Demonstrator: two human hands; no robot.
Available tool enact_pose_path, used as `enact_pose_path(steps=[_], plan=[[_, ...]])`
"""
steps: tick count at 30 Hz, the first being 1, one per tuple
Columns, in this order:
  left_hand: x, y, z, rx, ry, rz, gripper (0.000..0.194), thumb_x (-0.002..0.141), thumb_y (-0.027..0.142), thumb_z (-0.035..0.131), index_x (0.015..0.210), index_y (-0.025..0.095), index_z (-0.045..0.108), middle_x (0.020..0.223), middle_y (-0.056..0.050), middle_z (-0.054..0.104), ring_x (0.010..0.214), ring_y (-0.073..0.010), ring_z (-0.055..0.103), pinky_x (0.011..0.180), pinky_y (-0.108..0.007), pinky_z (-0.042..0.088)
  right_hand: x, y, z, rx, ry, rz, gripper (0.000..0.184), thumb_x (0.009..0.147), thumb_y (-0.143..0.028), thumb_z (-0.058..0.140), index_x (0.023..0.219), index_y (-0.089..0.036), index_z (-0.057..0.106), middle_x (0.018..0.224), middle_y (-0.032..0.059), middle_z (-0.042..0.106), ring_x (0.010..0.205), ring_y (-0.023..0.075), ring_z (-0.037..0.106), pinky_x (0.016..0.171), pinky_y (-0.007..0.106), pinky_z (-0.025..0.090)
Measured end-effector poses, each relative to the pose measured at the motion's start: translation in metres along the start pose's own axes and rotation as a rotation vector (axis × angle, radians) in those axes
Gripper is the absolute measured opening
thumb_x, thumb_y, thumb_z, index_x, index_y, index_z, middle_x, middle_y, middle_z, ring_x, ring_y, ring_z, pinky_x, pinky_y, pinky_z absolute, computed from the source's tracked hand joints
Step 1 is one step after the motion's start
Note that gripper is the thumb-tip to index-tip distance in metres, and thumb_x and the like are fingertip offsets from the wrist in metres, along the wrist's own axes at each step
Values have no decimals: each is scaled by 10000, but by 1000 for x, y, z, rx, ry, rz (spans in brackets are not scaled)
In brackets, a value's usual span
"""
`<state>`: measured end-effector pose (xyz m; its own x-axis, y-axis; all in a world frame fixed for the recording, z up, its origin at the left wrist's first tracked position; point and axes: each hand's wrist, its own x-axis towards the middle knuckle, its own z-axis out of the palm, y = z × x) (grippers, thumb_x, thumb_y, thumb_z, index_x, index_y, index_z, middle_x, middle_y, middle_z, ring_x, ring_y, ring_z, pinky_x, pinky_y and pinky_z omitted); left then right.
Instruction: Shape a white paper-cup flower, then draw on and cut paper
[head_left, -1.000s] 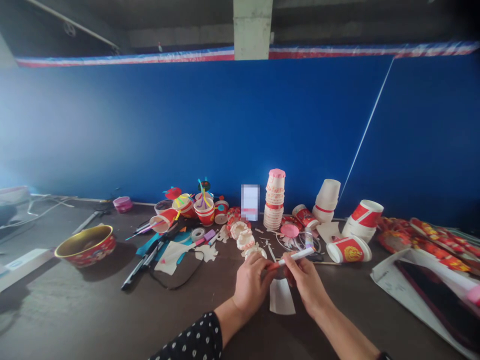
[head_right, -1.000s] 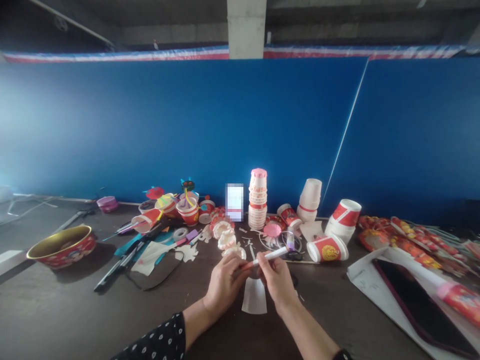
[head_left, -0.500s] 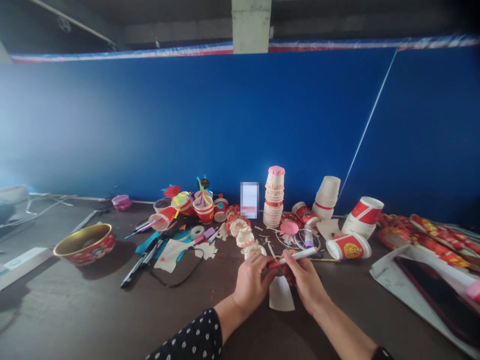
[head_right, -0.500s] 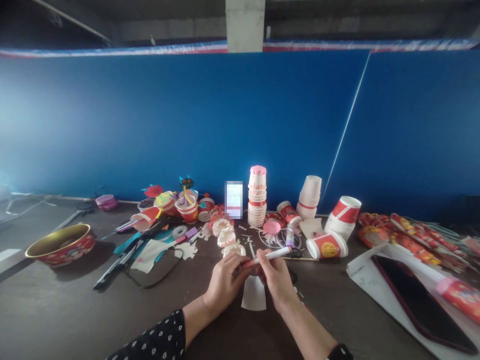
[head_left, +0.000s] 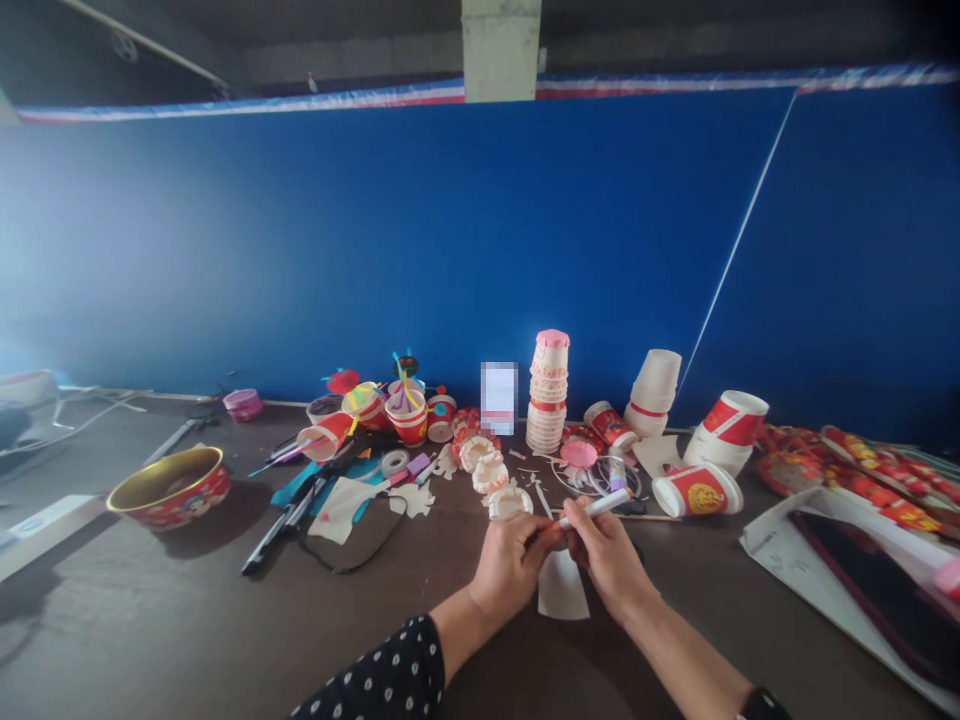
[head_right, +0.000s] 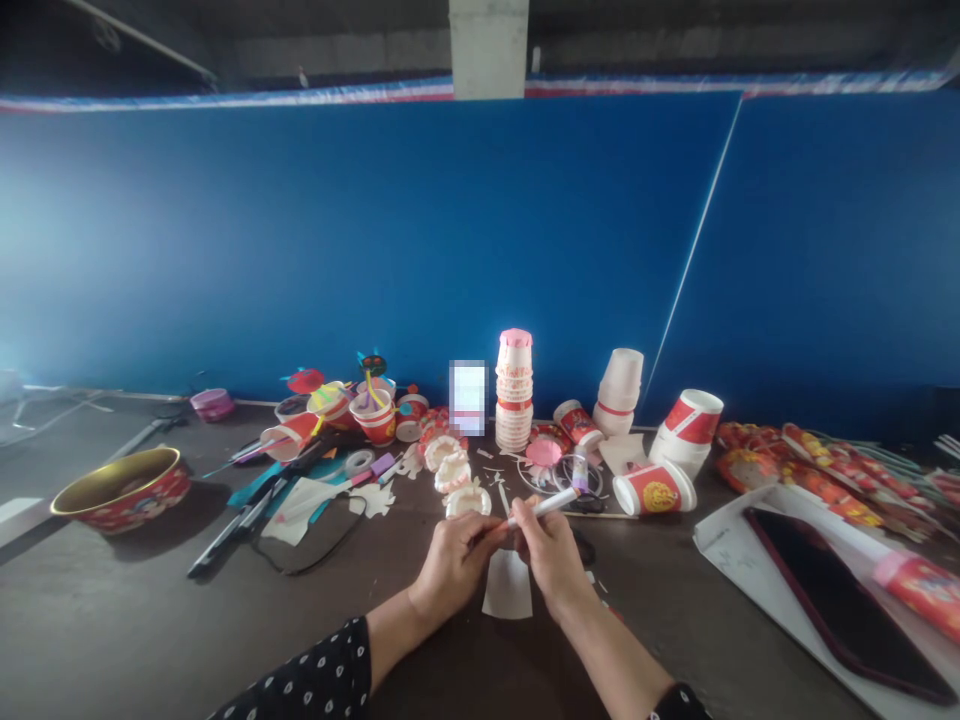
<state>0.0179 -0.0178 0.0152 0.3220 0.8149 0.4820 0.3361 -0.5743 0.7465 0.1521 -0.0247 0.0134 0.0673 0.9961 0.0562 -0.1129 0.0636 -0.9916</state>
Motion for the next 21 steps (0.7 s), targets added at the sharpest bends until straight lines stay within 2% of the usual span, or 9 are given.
enact_pose_path(steps=[6,10,18,21], plan=[[3,7,-2,-121,-61,-96,335,807,378,464,715,123,660,590,-20,595,531,-91,475,508,-186,352,1,0,-4,-60,-17,-69,340,752,-473,506,589,-189,416,458,-74,342,435,70,294,436,223,219],[3,7,-2,-137,-64,-158,318,782,379,494,714,114,655,570,-16,582,508,-85,450,477,-182,330,1,-1,-4,-66,-48,-64,342,763,-475,493,595,-192,399,464,-79,314,437,67,265,431,221,205],[-1,2,0,-27,-64,-118,252,773,342,504,820,122,616,642,-24,600,542,-95,469,509,-194,344,-2,-3,-2,-142,-83,-68,374,745,-506,498,581,-198,364,487,-82,277,444,65,226,425,221,191],[-1,1,0,-19,-75,-105,268,788,352,481,784,120,617,642,-27,598,551,-99,475,523,-199,348,-3,-3,-1,-164,-102,-64,365,750,-508,493,593,-197,382,485,-82,278,437,64,229,423,221,190]])
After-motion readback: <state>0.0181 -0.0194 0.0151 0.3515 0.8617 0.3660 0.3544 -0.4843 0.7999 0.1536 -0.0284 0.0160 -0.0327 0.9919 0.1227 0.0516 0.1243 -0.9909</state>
